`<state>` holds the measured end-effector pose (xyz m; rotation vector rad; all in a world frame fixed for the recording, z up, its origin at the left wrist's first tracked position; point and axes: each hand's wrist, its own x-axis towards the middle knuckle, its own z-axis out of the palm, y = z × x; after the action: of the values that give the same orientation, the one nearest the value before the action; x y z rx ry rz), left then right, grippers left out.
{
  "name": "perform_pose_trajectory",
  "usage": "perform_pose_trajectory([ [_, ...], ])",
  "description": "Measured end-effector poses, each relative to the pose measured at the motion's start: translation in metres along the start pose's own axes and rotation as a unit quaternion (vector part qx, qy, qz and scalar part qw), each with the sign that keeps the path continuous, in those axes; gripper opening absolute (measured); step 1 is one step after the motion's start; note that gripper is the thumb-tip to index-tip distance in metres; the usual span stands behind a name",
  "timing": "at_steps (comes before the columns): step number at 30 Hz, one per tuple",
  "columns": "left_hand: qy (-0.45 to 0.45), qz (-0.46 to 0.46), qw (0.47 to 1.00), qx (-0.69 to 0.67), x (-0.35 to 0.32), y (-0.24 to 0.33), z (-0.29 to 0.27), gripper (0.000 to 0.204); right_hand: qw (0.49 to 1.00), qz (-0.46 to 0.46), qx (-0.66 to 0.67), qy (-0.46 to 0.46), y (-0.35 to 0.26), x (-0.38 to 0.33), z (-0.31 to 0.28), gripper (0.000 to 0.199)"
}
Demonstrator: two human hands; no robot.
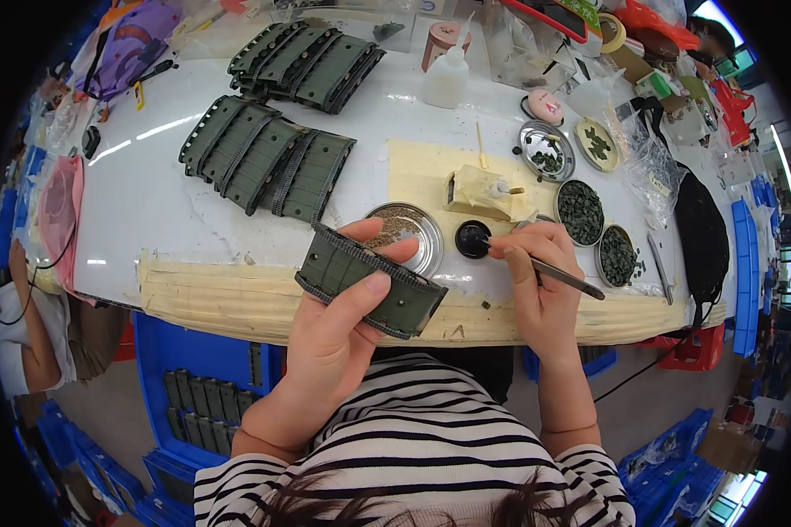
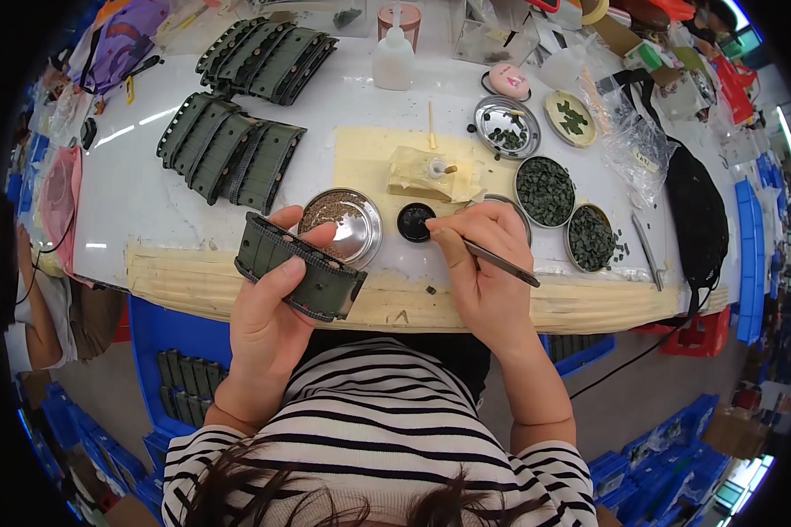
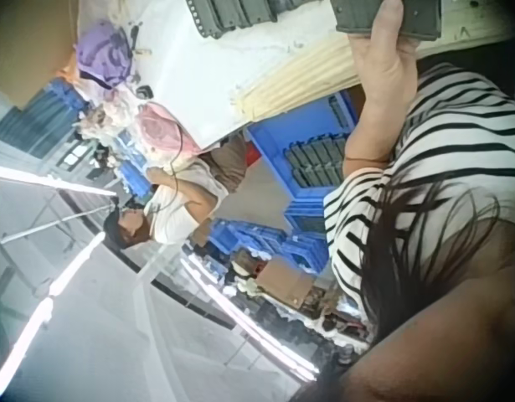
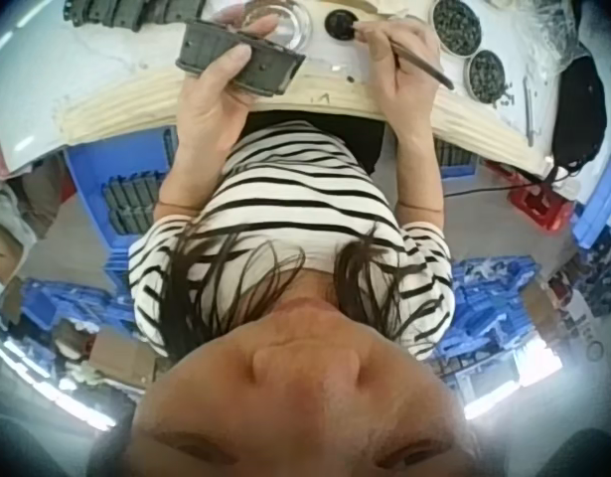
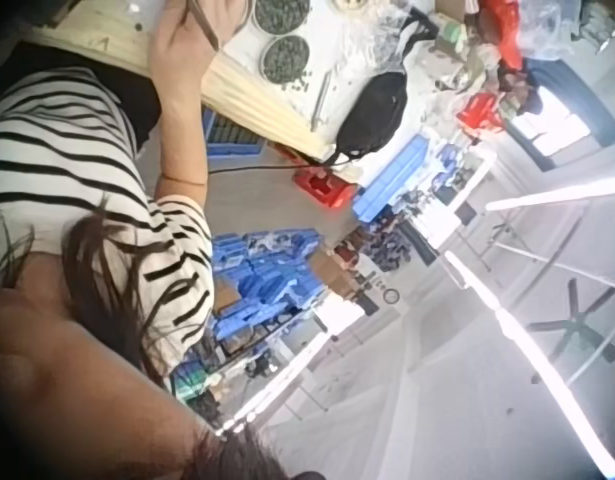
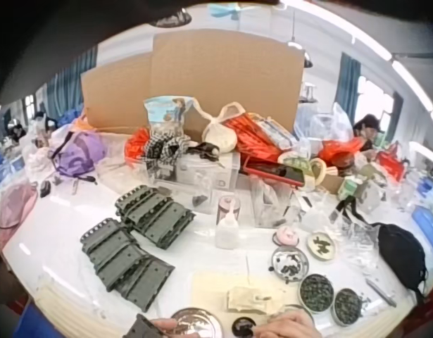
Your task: The recorder is assembling and painting small parts for plastic model tanks at a workbench.
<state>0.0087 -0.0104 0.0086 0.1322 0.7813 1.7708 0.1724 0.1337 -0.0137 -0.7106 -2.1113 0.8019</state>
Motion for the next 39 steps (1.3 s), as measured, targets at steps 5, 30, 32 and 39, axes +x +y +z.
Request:
perform_pose_trajectory([
  [5,0.007,-0.004,0.999,-0.031,0.002,0.001,-0.003,0.039,1.000,-0.016,-0.001,0.003,-0.001,0.001,-0.003,0.009],
  [30,0.027,-0.037,0.999,-0.023,0.004,-0.006,-0.002,0.036,0.967,-0.068,0.224,-0.104,-0.039,-0.002,-0.011,0.015],
  [32,0.032,-0.035,0.999,-0.020,0.005,-0.006,-0.002,0.036,0.967,-0.070,0.223,-0.103,-0.040,-0.002,-0.010,0.014],
  [39,0.030,-0.043,0.998,-0.034,0.005,-0.005,0.000,0.035,0.969,-0.069,0.212,-0.102,-0.041,-0.001,-0.010,0.014],
])
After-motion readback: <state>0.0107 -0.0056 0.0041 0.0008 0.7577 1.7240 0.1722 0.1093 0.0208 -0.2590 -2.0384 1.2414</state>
